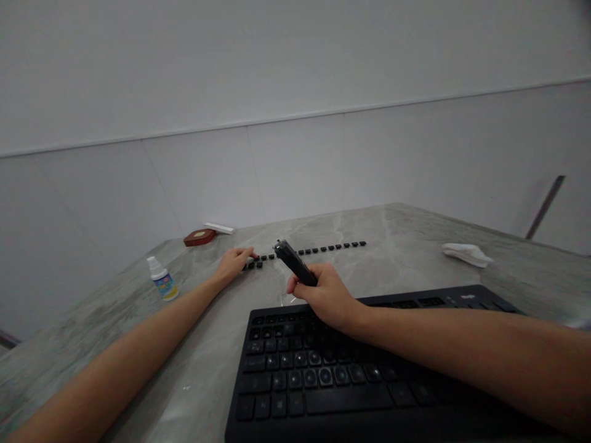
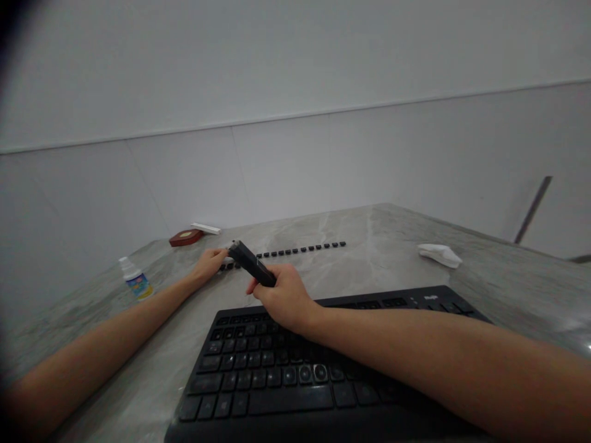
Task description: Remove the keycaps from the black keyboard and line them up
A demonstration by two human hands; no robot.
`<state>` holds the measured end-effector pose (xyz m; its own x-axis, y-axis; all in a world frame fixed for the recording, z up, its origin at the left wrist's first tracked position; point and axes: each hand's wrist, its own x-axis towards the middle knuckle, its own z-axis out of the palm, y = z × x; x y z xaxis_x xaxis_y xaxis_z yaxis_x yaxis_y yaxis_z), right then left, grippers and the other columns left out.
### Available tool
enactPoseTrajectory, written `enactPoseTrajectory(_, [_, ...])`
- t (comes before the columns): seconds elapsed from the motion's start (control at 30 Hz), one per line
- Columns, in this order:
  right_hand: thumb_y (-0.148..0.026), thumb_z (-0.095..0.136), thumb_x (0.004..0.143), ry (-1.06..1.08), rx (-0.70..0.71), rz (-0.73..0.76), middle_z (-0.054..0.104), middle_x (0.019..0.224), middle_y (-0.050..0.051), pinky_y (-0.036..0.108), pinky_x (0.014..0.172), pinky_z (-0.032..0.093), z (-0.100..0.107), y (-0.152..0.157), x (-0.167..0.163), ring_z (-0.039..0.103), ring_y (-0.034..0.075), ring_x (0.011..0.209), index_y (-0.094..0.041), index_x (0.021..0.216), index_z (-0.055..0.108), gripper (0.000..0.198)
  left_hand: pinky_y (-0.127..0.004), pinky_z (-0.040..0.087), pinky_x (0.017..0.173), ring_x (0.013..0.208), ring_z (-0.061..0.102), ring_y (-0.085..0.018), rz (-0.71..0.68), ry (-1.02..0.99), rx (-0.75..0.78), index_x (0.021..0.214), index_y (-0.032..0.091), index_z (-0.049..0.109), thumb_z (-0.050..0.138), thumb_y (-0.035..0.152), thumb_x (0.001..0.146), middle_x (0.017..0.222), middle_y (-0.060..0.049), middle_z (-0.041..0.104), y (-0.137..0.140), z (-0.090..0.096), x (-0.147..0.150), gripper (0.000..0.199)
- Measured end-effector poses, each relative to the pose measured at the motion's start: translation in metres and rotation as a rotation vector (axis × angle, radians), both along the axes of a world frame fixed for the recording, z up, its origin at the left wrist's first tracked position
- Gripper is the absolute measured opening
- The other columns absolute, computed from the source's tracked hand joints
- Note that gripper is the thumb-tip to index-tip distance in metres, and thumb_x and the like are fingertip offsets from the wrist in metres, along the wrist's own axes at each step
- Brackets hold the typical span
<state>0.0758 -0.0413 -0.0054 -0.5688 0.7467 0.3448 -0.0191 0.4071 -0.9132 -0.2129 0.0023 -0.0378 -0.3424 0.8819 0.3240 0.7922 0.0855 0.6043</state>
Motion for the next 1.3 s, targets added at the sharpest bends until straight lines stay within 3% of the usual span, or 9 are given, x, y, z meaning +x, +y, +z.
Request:
enactPoseTrajectory(0.37, [-0.009,0.054,0.067,-0.001,0.027,0.008,0.045,0.051,-0.004,0.026,0.057,0.031,0.000,0.000,0.001,0.041,0.011,0.054,-0.016,0.060,0.065,0.015,-0.027,0.038,0.063,0.074,0.058,-0.021,-0.014,0.022,0.044,0.080,0.016,0.074,0.040,0.042,0.079,0.072,-0.003,0.067,0.000,0.000,0.000,0.043])
enactPoseTrajectory(0.6, [-0.008,0.053,0.067,0.001,0.027,0.011,0.046,0.052,-0.004,0.026,0.059,0.033,0.000,0.000,0.001,0.043,0.012,0.055,-0.016,0.061,0.065,0.015,-0.027,0.031,0.054,0.052,0.048,-0.018,-0.006,0.045,0.014,0.079,0.015,0.075,0.040,0.050,0.081,0.046,0.001,0.050,-0.002,0.001,0.002,0.050])
enactPoseTrajectory(0.73, [-0.007,0.053,0.067,-0.007,0.029,0.014,0.047,0.053,-0.004,0.026,0.059,0.033,0.001,-0.001,0.001,0.043,0.011,0.056,-0.016,0.060,0.065,0.016,-0.027,0.036,0.058,0.059,0.054,-0.020,-0.020,0.058,0.014,0.085,0.015,0.076,0.041,0.049,0.081,0.051,0.000,0.056,-0.004,0.004,0.004,0.049])
enactPoseTrajectory(0.9, [-0.007,0.054,0.067,-0.017,0.033,0.007,0.047,0.053,-0.003,0.026,0.059,0.032,0.001,-0.001,0.001,0.043,0.012,0.057,-0.016,0.060,0.065,0.016,-0.027,0.038,0.061,0.062,0.056,-0.020,-0.037,0.084,0.000,0.077,0.015,0.076,0.043,0.046,0.081,0.057,-0.003,0.063,-0.006,0.008,0.009,0.046])
enactPoseTrajectory(1.3, [-0.008,0.054,0.068,-0.018,0.044,0.010,0.047,0.053,-0.003,0.026,0.058,0.032,0.000,0.000,0.001,0.043,0.012,0.057,-0.016,0.061,0.066,0.015,-0.027,0.040,0.062,0.067,0.061,-0.022,-0.006,0.123,0.023,0.076,0.015,0.077,0.041,0.044,0.082,0.061,-0.005,0.068,-0.011,0.013,0.015,0.047])
